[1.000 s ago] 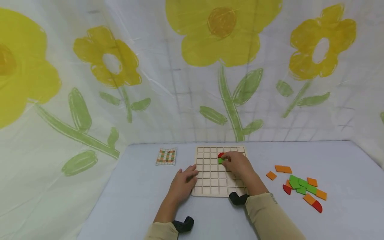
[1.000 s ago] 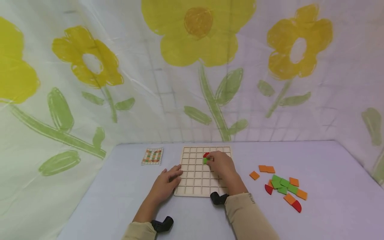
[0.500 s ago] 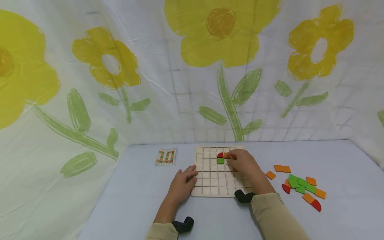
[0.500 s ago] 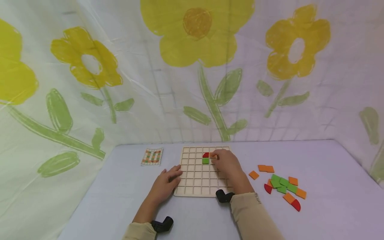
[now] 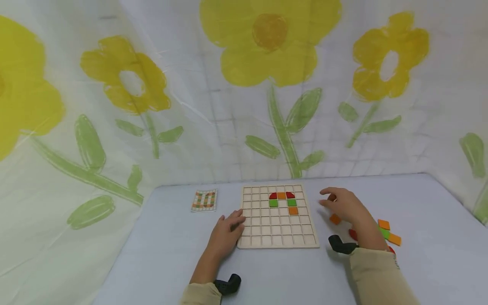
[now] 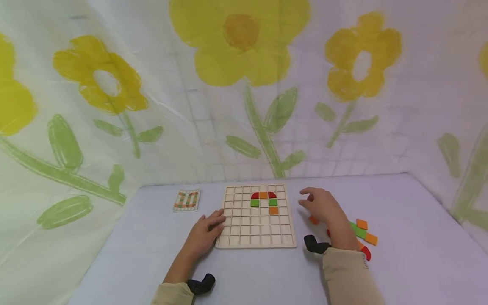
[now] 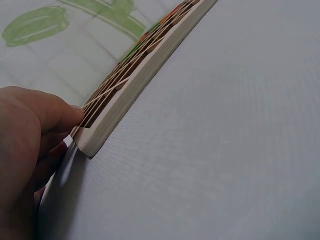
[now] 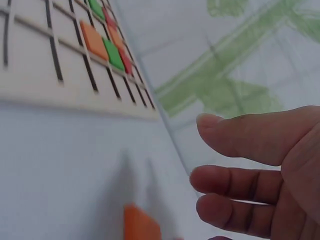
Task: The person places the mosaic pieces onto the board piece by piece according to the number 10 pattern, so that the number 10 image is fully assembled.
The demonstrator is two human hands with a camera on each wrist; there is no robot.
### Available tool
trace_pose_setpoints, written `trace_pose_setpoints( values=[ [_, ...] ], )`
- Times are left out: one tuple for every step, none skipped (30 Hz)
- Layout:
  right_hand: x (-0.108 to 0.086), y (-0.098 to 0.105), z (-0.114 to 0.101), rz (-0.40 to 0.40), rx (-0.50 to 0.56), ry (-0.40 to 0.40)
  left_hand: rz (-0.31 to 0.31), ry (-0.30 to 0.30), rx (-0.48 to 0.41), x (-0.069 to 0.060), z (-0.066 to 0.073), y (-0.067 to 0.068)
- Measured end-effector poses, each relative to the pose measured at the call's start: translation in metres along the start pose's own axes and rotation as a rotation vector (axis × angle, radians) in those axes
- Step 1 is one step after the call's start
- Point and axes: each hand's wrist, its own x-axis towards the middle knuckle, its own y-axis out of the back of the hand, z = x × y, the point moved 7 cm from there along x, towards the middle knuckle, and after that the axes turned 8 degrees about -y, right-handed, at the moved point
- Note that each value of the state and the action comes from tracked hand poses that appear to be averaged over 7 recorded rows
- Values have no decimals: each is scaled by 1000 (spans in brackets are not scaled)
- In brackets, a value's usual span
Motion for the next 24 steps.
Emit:
trace_pose_setpoints(
  values=[
    [-1, 2, 4, -5, -1, -6, 1, 2, 3, 0, -1, 0],
    [-2, 3, 9, -13, -5, -13, 2, 1, 6, 0, -2, 1],
    [-3, 4, 13, -23, -7, -22, 4, 9, 7, -1, -3, 2],
    [-4, 4, 17, -34, -14, -25, 4, 16, 9, -1, -3, 2],
    [-5, 5, 21, -46, -21, -32, 5, 21, 11, -1, -4, 3],
    [-6, 5, 24, -59, -28, -41, 6, 24, 8, -2, -4, 3],
    [-7, 4, 27, -70, -32, -51, 6, 24, 4, -2, -5, 3],
    [-7, 4, 30, -83, -39, -65, 6, 22, -1, -2, -4, 3],
    [-8, 3, 32, -91, -44, -72, 3, 24, -7, -2, -4, 3],
    [-9, 2, 34, -96, -46, -83, 0, 23, -10, -2, -4, 3],
    [-8, 0, 35, -101, -45, -96, -2, 21, -14, -2, -4, 2],
    [-9, -1, 35, -105, -40, -101, -3, 20, -16, -2, -4, 2],
    [-8, -3, 34, -105, -33, -102, -6, 18, -16, -2, -4, 1],
    [-8, -4, 33, -101, -27, -107, -8, 17, -15, -2, -3, 1],
    [-7, -6, 31, -95, -23, -106, -10, 14, -13, -1, -3, 1],
    [-6, -8, 28, -88, -24, -104, -11, 11, -12, -1, -2, 0],
    [-4, -9, 25, -83, -31, -93, -12, 8, -13, 0, -2, 0],
    [-3, -11, 22, -78, -38, -83, -13, 4, -13, 0, -1, 0],
    [-2, -13, 19, -73, -47, -74, -14, 2, -13, 1, -1, 0],
    [-1, -15, 17, -69, -56, -65, -14, 1, -15, 1, 0, 0],
    [0, -16, 15, -67, -68, -51, -16, 1, -15, 2, 0, 0],
    [1, -18, 13, -65, -80, -43, -17, 3, -17, 2, 1, 0],
    [2, -19, 13, -65, -85, -40, -18, 5, -19, 2, 1, 0],
    [2, -20, 13, -65, -87, -43, -20, 6, -17, 2, 1, 0]
  ],
)
